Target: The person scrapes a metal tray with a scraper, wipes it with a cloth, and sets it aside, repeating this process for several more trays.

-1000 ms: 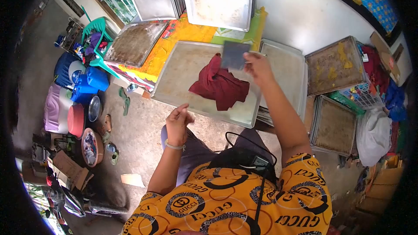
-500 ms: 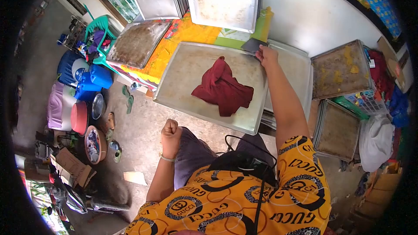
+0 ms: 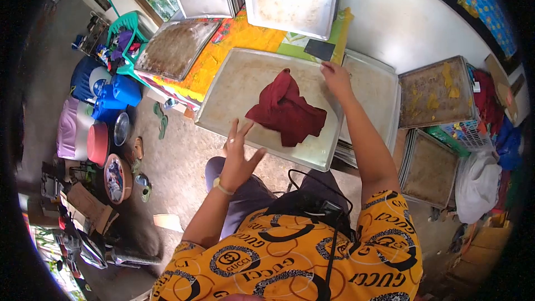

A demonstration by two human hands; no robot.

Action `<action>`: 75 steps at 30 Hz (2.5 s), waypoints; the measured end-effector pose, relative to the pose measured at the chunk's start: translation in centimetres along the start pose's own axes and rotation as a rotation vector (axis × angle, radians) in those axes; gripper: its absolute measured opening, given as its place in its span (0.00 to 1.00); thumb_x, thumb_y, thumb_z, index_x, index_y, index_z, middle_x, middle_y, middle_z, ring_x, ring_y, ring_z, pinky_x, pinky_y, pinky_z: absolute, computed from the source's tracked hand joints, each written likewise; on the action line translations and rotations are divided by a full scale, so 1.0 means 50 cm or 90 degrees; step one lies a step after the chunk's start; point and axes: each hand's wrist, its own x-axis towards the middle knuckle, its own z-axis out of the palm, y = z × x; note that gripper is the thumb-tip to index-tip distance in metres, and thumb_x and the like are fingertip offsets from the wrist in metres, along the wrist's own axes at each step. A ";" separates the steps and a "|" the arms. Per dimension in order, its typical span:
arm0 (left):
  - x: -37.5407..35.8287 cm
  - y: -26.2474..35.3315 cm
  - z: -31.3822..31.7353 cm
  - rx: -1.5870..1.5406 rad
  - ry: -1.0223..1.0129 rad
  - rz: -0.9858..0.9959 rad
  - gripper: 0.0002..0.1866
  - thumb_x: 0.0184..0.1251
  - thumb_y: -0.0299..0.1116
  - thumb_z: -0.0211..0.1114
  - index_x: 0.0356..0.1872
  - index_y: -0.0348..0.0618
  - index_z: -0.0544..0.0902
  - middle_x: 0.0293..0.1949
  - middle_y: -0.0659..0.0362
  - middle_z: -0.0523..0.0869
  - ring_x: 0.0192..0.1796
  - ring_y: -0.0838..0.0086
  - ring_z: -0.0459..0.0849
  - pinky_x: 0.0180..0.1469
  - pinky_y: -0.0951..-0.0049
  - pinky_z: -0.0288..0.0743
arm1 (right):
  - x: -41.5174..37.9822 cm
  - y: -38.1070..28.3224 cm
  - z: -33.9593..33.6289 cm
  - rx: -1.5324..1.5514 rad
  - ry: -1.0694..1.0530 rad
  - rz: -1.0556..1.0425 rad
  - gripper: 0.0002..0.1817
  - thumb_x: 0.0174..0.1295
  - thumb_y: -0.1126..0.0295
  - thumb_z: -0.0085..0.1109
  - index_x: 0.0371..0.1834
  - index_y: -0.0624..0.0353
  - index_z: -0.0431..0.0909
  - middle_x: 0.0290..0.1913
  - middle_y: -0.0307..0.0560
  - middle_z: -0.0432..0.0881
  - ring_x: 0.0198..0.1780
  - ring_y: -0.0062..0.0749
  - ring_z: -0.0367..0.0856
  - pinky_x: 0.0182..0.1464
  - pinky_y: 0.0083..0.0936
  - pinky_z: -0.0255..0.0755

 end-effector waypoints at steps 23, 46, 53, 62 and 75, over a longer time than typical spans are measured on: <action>0.393 -0.013 0.250 0.217 -0.141 0.175 0.42 0.45 0.57 0.68 0.66 0.59 0.69 0.71 0.52 0.61 0.72 0.47 0.56 0.66 0.28 0.42 | -0.081 0.063 0.052 -0.614 -0.070 -0.173 0.26 0.70 0.60 0.41 0.69 0.57 0.63 0.74 0.54 0.54 0.74 0.54 0.51 0.72 0.53 0.45; 0.467 -0.289 -0.002 0.328 -0.046 -0.219 0.39 0.54 0.54 0.63 0.68 0.50 0.67 0.70 0.47 0.62 0.69 0.50 0.61 0.67 0.32 0.47 | -0.087 0.065 0.079 -0.685 -0.013 -0.146 0.25 0.72 0.58 0.35 0.71 0.53 0.61 0.74 0.49 0.56 0.74 0.49 0.51 0.73 0.49 0.43; 0.191 -0.315 -0.107 0.338 -0.099 -0.257 0.37 0.51 0.49 0.65 0.67 0.59 0.67 0.63 0.48 0.71 0.63 0.50 0.70 0.59 0.51 0.71 | -0.088 0.065 0.080 -0.699 -0.004 -0.157 0.25 0.73 0.58 0.35 0.70 0.53 0.61 0.73 0.48 0.57 0.73 0.50 0.53 0.72 0.51 0.46; -0.166 -0.437 -0.201 0.445 -0.239 -0.436 0.21 0.53 0.44 0.62 0.46 0.45 0.83 0.51 0.49 0.80 0.55 0.48 0.75 0.51 0.49 0.75 | -0.077 0.070 0.087 -0.702 -0.031 -0.191 0.26 0.72 0.55 0.34 0.70 0.50 0.61 0.74 0.46 0.57 0.73 0.49 0.53 0.70 0.56 0.48; -0.677 -0.550 -0.450 0.034 0.207 -0.747 0.21 0.70 0.40 0.54 0.57 0.37 0.76 0.51 0.52 0.83 0.49 0.66 0.83 0.51 0.67 0.76 | -0.053 0.025 0.067 -0.733 -0.108 -0.144 0.25 0.68 0.55 0.45 0.66 0.48 0.67 0.74 0.50 0.53 0.74 0.48 0.52 0.67 0.64 0.50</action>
